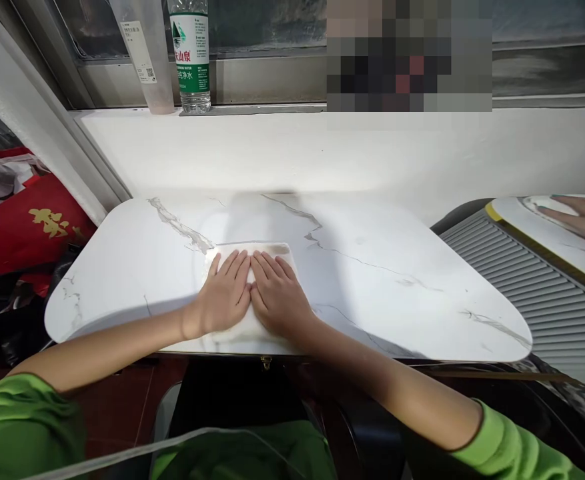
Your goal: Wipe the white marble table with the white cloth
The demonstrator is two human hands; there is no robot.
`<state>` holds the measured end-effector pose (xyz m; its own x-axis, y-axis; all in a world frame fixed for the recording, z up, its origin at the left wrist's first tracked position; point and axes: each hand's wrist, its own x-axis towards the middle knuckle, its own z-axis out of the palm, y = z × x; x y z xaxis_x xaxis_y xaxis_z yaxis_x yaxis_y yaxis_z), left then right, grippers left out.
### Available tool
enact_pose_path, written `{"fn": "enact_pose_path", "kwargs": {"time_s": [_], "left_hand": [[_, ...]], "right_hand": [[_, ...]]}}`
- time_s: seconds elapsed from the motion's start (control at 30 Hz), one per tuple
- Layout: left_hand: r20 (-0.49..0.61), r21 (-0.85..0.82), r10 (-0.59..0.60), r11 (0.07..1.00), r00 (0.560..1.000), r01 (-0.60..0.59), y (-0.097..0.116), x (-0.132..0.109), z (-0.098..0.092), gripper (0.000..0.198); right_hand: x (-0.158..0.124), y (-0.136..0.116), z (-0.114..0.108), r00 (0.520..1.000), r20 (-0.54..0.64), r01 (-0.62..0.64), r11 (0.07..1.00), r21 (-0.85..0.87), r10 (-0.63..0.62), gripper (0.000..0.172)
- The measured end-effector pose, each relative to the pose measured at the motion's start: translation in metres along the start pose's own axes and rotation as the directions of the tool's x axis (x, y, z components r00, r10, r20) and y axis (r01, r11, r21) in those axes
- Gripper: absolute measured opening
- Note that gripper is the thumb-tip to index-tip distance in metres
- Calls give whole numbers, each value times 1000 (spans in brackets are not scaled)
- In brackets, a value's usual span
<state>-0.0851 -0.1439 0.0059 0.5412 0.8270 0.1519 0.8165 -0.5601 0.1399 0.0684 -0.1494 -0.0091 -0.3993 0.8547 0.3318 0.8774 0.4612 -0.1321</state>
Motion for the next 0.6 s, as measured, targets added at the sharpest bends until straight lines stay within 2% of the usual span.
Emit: {"fn": "enact_pose_path", "kwargs": {"time_s": [0.13, 0.43, 0.53, 0.6], "left_hand": [[25, 1, -4, 1000, 1000, 4, -21, 21, 0, 56], [60, 20, -110, 994, 992, 109, -115, 134, 4, 56], [24, 26, -120, 993, 992, 119, -133, 160, 6, 55], [14, 35, -120, 992, 993, 119, -139, 168, 7, 55]], "right_hand": [[28, 7, 8, 999, 13, -40, 999, 31, 39, 54], [159, 52, 46, 999, -4, -49, 997, 55, 49, 48], [186, 62, 53, 998, -1, -69, 994, 88, 69, 48], [195, 66, 56, 997, 6, -81, 991, 103, 80, 49]]}}
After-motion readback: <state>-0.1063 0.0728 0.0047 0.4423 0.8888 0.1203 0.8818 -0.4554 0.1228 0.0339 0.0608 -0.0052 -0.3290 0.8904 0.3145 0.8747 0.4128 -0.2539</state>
